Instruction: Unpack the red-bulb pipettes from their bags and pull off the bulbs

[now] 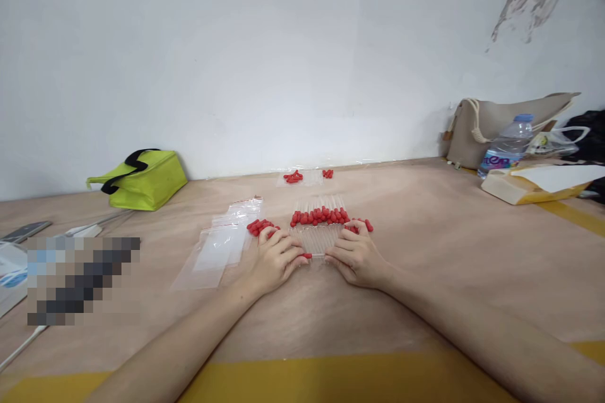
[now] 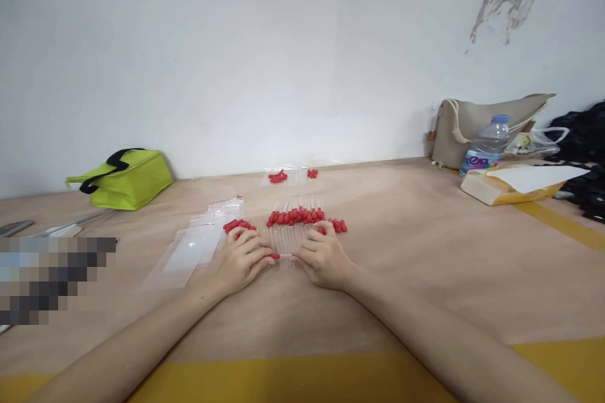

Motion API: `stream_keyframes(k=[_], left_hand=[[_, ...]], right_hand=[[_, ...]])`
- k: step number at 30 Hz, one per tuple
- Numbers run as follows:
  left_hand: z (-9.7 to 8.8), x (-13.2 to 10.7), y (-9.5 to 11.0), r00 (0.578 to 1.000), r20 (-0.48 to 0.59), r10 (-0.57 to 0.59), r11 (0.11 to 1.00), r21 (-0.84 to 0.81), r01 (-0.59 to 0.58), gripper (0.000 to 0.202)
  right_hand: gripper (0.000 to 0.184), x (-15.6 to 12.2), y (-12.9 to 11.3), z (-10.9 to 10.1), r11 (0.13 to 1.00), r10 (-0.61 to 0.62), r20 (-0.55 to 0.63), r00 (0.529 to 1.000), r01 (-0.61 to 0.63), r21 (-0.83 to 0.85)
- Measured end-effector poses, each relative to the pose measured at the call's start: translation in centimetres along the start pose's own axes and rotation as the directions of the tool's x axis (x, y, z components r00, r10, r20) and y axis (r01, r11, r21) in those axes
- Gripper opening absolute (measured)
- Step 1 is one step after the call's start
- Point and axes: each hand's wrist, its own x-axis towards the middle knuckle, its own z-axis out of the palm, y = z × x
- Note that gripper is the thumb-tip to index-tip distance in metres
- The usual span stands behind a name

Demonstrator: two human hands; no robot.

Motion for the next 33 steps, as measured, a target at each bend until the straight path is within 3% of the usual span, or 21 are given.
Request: stream_keyframes(k=[7, 27, 30, 32, 33], left_hand=[[-1.0, -0.1, 0.1, 0.997, 0.005, 0.076, 0.997, -0.025, -0.076, 0.013], [-1.2, -0.8, -0.2, 0.985, -0.013, 0.172, 0.985, -0.019, -0.172, 0.008], [-1.4, -1.5, -2.1, 0.996, -0.042, 0.084, 0.995, -0.045, -0.086, 0.009], [-1.7, -1.9, -4.0, 0.988, -0.092, -0.126, 0.988, -0.098, 0.117, 0.014], [-1.9, -2.0, -5.0, 0.958, -0.121, -0.26, 0.961, -0.129, 0.245, 0.017]], right_hand=[[0.016, -0.4, -0.1, -0.2, 0.999, -0.027, 0.014, 1.0, 0.027, 0.018], [0.018, -0.9, -0.2, -1.4, 0.998, -0.022, 0.031, 0.999, 0.02, 0.054], [0.018, -1.6, 0.9, -1.8, 0.997, 0.057, 0.006, 0.998, -0.057, 0.056], [0.019, -1.9, 1.7, -1.9, 0.983, 0.177, -0.025, 0.984, -0.175, 0.055], [0.019, -1.9, 2.0, -1.9, 0.972, 0.229, -0.035, 0.973, -0.227, 0.058]])
